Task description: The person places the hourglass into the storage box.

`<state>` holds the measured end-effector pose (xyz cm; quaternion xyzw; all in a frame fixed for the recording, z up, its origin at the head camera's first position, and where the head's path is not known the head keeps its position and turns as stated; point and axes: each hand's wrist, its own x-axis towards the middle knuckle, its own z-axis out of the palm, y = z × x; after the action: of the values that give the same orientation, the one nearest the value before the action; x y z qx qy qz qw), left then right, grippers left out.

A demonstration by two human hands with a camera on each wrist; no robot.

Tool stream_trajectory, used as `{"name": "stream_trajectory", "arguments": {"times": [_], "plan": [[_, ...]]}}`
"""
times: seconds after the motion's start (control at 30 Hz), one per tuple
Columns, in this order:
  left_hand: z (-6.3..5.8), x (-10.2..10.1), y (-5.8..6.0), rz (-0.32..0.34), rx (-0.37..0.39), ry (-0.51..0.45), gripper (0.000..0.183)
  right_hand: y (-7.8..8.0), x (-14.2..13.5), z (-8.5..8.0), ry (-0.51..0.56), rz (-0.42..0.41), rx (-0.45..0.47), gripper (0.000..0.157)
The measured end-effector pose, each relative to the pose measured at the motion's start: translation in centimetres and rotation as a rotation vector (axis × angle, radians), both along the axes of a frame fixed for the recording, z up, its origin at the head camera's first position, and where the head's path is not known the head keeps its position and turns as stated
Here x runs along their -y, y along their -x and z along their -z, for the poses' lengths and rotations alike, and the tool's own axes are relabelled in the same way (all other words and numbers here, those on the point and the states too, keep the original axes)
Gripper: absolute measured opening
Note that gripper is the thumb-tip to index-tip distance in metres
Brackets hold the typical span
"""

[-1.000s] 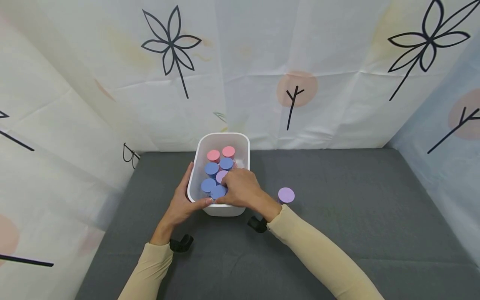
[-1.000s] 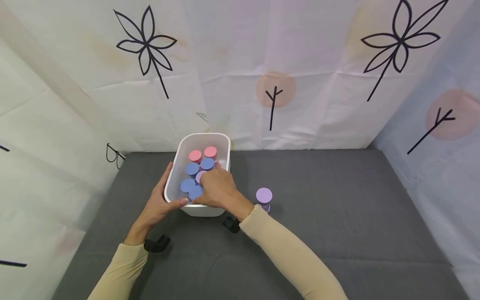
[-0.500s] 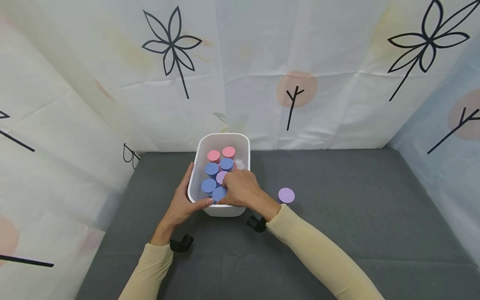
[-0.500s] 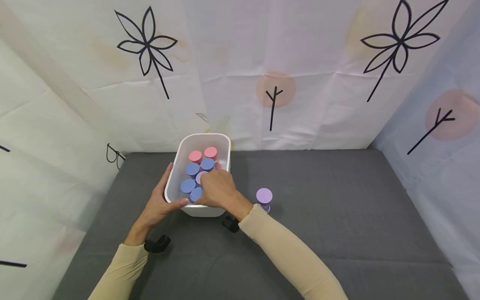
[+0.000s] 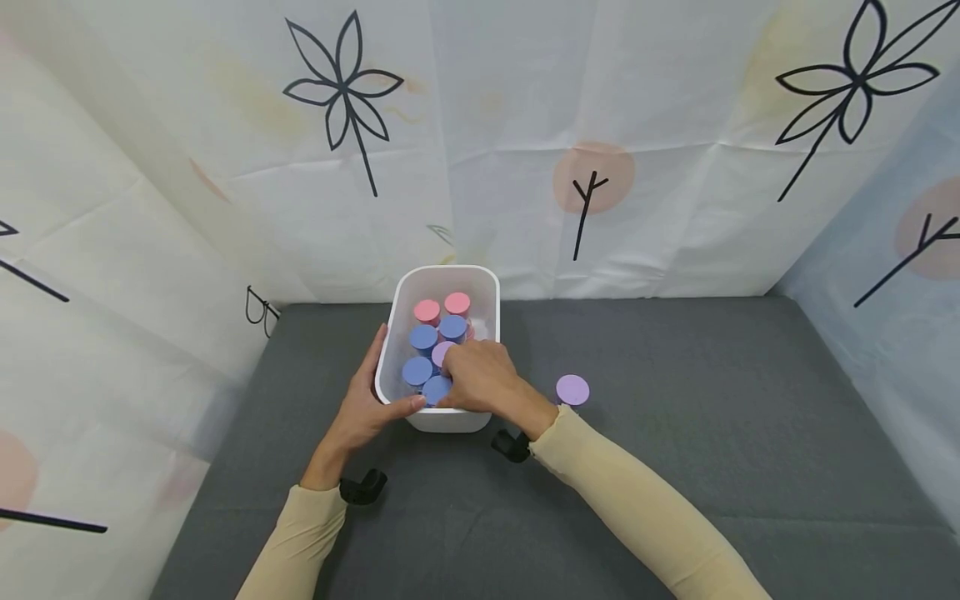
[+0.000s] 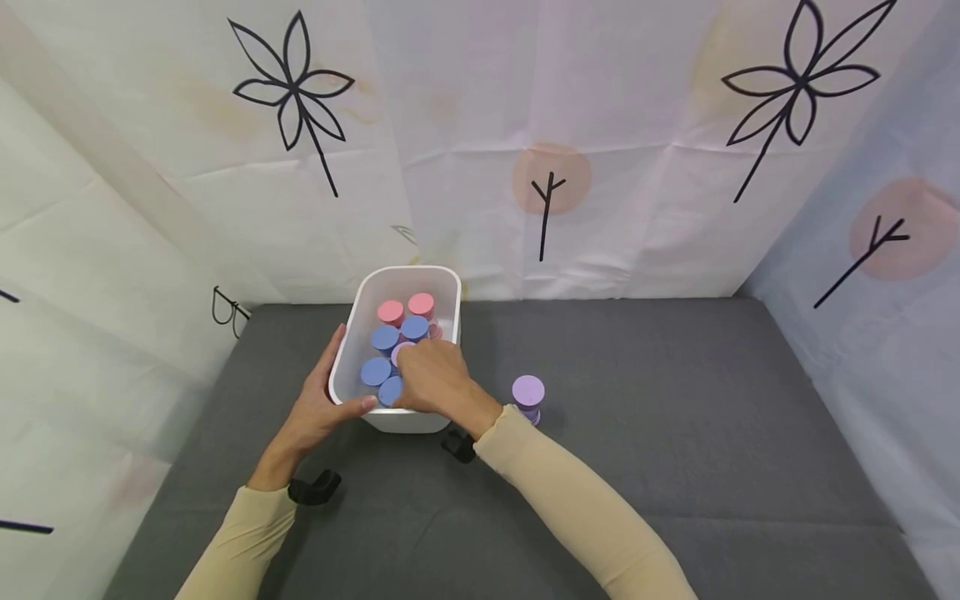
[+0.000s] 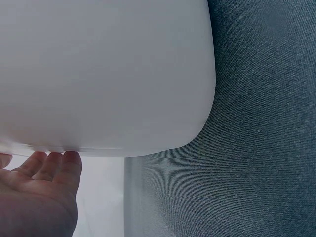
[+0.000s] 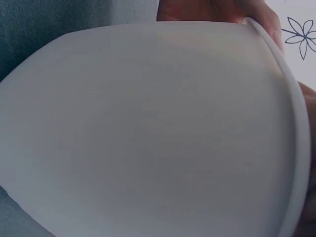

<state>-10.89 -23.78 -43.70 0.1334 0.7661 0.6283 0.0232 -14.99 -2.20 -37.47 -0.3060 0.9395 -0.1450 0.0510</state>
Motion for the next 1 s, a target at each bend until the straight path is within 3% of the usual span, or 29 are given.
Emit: {"name": "stream_trajectory", "arguments": {"times": [0.6,1.0], "plan": [[-0.06,0.02,0.1,-0.007,-0.004,0.007,0.113,-0.14,0.45,-0.18,-0.031,0.041,-0.016,0.039],[0.13,0.01,0.01,-0.015,-0.01,0.024,0.111,-0.33,0.69,-0.02,-0.077,0.061,-0.026,0.052]]}}
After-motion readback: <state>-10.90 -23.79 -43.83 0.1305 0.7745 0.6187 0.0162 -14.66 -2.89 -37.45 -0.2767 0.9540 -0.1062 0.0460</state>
